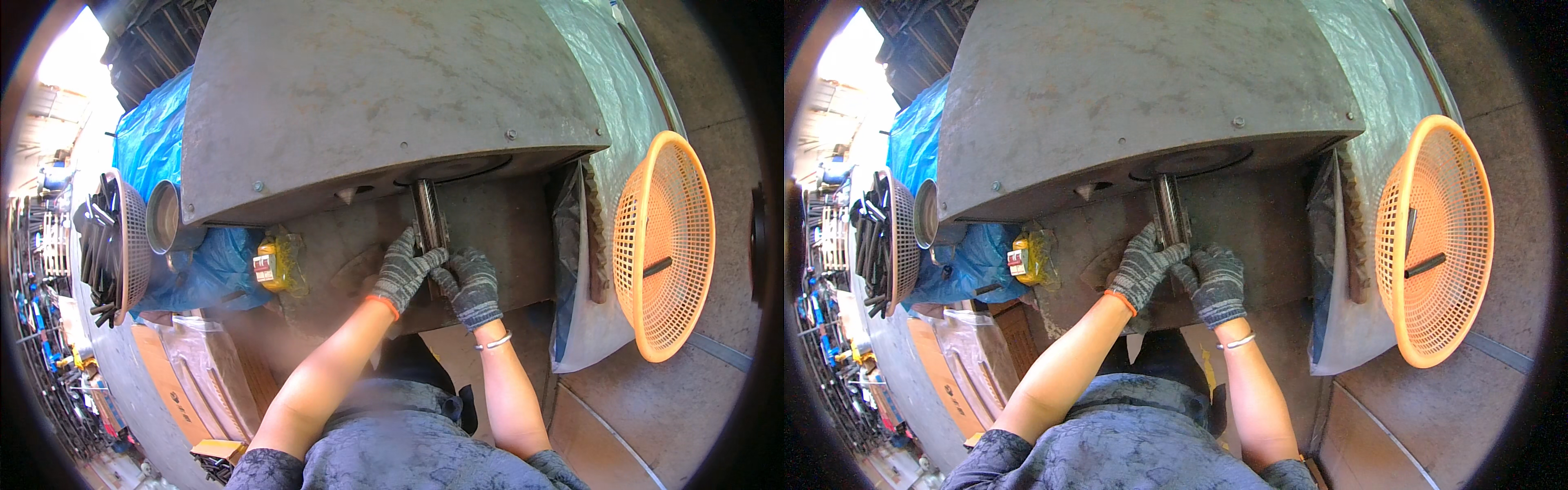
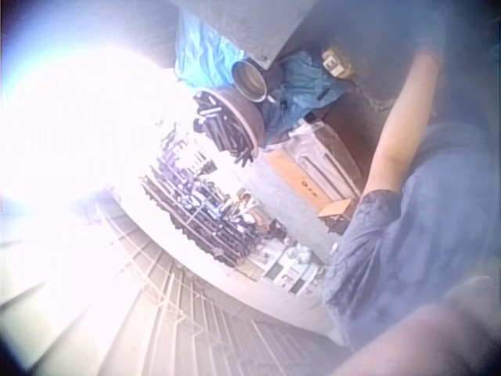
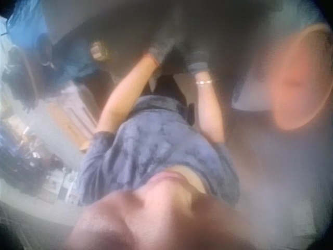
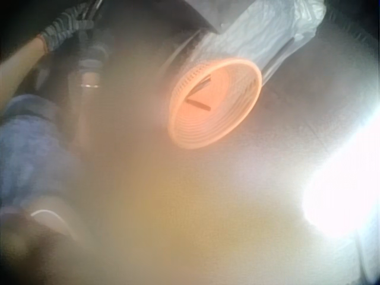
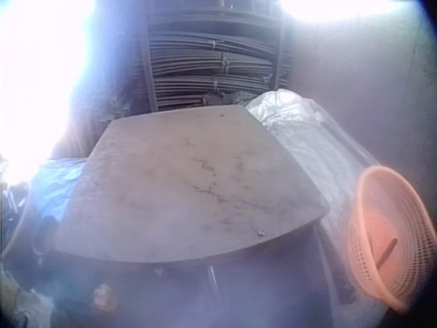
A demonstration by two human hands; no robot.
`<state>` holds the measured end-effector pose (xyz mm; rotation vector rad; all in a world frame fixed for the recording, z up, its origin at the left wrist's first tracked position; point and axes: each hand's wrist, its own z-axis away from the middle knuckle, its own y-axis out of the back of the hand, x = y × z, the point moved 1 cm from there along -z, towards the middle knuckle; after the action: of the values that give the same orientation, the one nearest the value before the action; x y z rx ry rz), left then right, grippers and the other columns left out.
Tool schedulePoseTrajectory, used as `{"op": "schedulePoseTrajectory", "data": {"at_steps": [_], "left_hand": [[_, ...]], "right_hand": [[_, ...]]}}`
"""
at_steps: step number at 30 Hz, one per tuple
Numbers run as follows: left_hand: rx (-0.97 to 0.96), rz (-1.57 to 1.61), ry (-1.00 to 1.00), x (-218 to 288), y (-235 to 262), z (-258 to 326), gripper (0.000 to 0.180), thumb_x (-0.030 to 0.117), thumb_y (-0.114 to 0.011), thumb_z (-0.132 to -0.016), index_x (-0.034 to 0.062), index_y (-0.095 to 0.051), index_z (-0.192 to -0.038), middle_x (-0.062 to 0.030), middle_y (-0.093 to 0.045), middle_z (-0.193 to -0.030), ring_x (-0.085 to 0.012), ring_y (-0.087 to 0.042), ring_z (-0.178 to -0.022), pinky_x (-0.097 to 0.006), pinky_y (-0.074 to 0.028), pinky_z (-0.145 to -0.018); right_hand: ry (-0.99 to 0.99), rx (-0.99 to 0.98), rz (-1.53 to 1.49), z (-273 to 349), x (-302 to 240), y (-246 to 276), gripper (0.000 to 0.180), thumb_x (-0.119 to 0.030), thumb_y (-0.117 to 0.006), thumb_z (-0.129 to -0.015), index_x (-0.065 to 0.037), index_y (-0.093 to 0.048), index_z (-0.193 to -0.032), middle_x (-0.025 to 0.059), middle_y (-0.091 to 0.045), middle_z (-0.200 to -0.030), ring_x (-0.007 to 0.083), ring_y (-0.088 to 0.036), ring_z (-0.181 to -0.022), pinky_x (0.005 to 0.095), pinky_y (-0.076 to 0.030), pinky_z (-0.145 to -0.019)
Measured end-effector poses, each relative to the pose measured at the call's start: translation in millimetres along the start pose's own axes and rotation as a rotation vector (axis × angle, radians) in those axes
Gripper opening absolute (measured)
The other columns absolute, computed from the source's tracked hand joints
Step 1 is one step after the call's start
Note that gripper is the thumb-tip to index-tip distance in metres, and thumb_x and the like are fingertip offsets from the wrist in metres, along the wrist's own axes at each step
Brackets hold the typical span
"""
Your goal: The person uses a polishing machine to smooth the inner and outer surfaces of metal tubes, periodically dipping them into a liquid and wiping them.
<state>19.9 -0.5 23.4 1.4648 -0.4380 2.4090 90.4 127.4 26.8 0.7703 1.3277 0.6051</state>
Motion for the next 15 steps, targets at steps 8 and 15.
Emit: {"op": "schedulePoseTrajectory", "data": {"at_steps": [8, 15], "left_hand": [[-0.006, 0.006, 0.009, -10.5, 3.4, -3.3, 0.039, 0.006, -0.069, -0.082, 0.0020, -0.058, -0.119, -0.0065, -0.066, -0.106, -0.0137, -0.059, -0.093, -0.028, -0.048, -0.085], [-0.004, -0.061, 0.000, 2.8, 0.2, 0.7, 0.037, 0.007, -0.069, -0.084, 0.0025, -0.058, -0.118, -0.0065, -0.066, -0.106, -0.0132, -0.059, -0.093, -0.028, -0.049, -0.085]], "right_hand": [[-0.011, -0.036, 0.055, -0.6, -2.1, -1.9, 0.030, -0.032, -0.072, -0.075, -0.004, -0.069, -0.085, 0.0198, -0.062, -0.087, 0.0370, -0.058, -0.084, 0.0470, -0.046, -0.076], [-0.090, -0.077, 0.050, 0.0, -6.7, 2.7, 0.035, -0.037, -0.071, -0.076, -0.003, -0.070, -0.087, 0.0199, -0.063, -0.090, 0.0365, -0.059, -0.088, 0.0460, -0.047, -0.078]]}}
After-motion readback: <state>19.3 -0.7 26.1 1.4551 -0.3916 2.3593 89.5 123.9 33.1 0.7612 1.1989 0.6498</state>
